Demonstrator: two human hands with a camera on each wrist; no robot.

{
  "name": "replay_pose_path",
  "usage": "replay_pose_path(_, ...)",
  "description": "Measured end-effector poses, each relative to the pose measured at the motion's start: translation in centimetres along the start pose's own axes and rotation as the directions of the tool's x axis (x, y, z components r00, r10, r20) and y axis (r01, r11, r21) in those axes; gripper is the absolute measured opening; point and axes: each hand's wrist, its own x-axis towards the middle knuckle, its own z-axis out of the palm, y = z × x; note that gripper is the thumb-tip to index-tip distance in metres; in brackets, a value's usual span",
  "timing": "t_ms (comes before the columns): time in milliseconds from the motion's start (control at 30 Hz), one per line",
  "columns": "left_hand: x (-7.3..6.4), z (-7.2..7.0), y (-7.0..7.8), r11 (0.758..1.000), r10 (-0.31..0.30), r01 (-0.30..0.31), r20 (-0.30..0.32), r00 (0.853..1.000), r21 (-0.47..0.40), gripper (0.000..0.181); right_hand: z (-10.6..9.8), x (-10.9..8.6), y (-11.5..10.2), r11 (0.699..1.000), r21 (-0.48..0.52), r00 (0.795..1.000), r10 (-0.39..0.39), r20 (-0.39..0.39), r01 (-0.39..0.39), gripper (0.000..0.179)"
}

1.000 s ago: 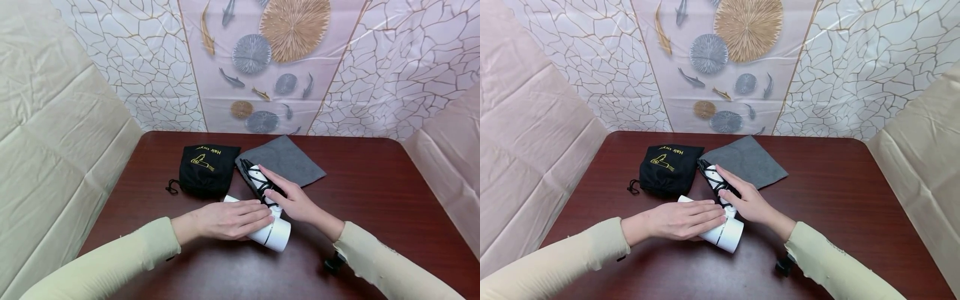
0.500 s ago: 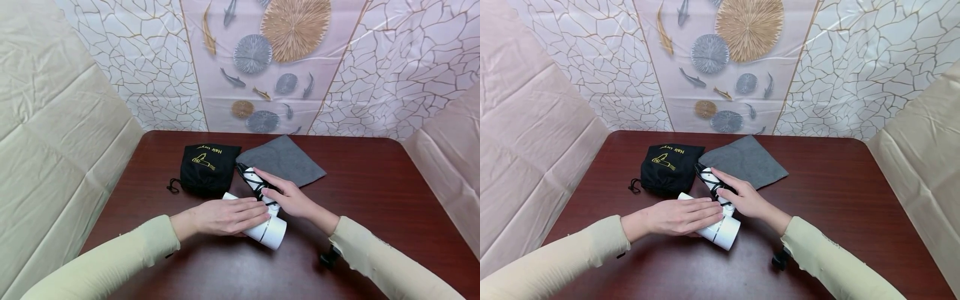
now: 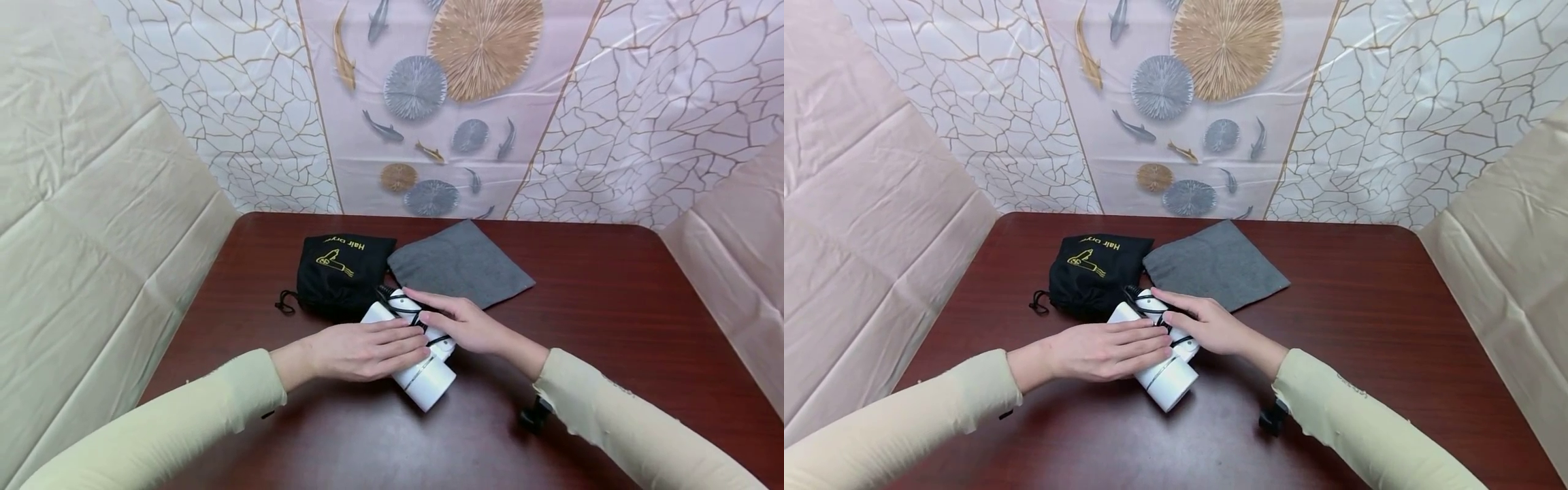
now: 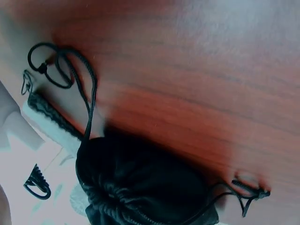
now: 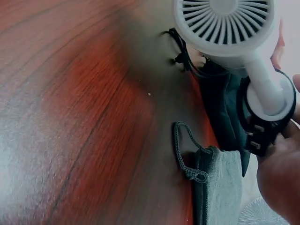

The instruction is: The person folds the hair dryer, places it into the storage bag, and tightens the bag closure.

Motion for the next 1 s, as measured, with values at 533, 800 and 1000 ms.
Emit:
replay_pose_path(533, -0.6, 0.2, 1.8, 0.979, -0.086, 0.103, 0.106, 0.991, -0.177, 0.054, -3.1, -0.1, 2.0, 0.976, -0.208, 0.997, 0.064, -0.037, -0.07, 0.055)
replay_pose_path(800, -0.5, 1.2, 2.5, 0.983, -0.061, 0.079, 0.114, 0.992, -0.164, 0.05, -3.3, 1.5, 3.1, 0.928, -0.371, 0.997, 0.05, 0.053, -0.026, 0.06)
replay_pose_path(1000, -0.7, 1.7, 3.1, 0.987, -0.042, 0.061, 0.127, 0.991, -0.151, 0.048, -2.3, 2.8, 3.5, 0.864, -0.504, 0.992, 0.042, 0.117, 0.023, 0.061)
